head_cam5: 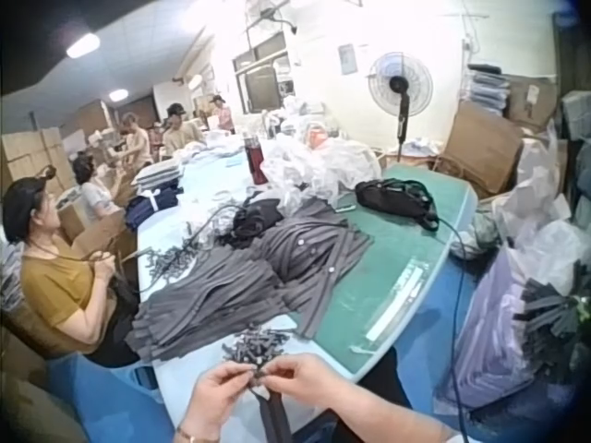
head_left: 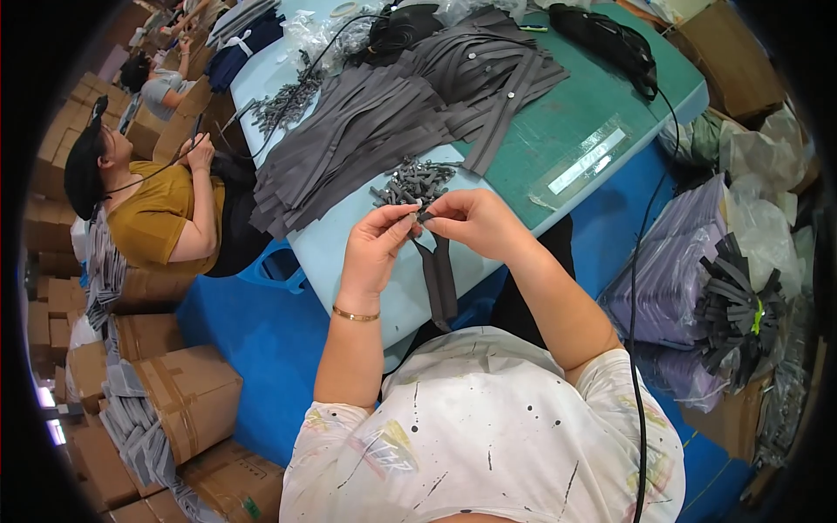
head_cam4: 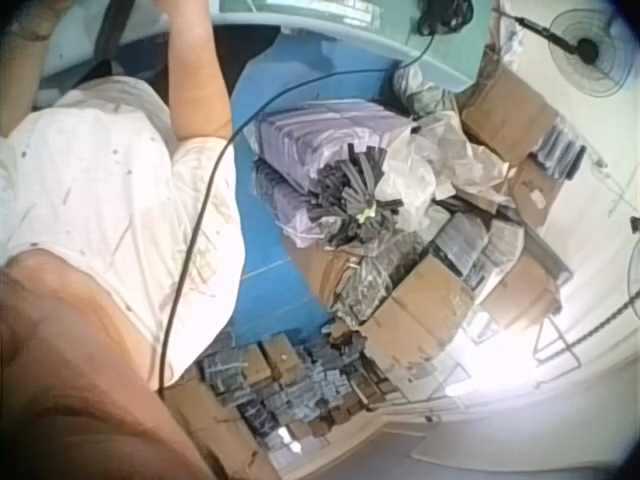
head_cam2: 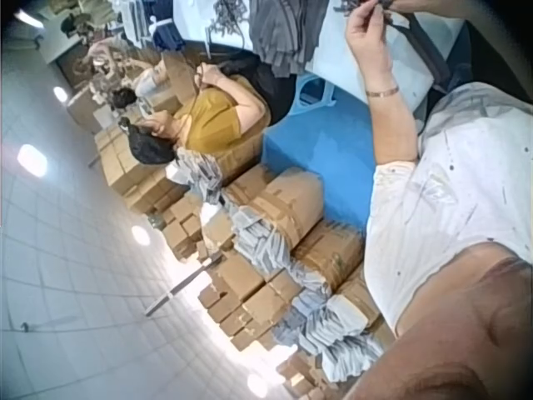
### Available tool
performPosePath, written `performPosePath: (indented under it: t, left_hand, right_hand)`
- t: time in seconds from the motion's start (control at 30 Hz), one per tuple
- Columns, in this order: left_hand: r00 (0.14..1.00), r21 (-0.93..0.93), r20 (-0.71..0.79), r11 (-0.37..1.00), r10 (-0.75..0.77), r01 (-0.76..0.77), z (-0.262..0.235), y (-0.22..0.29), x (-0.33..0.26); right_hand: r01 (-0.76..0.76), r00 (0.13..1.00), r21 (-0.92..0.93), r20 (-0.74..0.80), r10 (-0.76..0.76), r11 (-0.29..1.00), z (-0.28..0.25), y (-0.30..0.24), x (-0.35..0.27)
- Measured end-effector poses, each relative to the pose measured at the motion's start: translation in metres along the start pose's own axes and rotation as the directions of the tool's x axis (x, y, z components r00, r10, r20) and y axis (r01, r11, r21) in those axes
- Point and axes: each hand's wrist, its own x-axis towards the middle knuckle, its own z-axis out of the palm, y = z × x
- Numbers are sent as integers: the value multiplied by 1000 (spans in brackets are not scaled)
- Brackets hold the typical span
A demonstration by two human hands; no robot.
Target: The person is manually attaching small metal slides to grey straps at a workshop table.
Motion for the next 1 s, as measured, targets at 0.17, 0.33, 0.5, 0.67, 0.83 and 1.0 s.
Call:
performPosePath:
  t: [0.17, 0.33, 0.5, 0.67, 0.83, 1.0]
  left_hand:
    - [997, -161, 10, 984, -73, 73, -2, 0, 0]
    - [999, 8, -40, 1000, -6, 6, 1, -2, -1]
    - [994, 216, -15, 971, 106, -100, 2, -4, 0]
    - [990, 247, -27, 960, 141, -130, 7, -1, 0]
    - [996, 10, -87, 1000, 29, -28, 11, 0, -1]
    - [979, -87, -105, 982, -176, 167, 5, -4, -1]
  right_hand:
    - [34, 999, 65, -30, -32, 997, 4, 0, 0]
    - [17, 999, -47, -29, -19, 999, 2, -1, 0]
    - [7, 994, -116, -108, -19, 993, 5, -1, -1]
    - [-98, 995, 361, 2, 104, 927, 9, 17, 3]
    - [-92, 995, 431, 6, 99, 898, 11, 20, 6]
    - [-76, 997, 404, 16, 76, 912, 8, 18, 9]
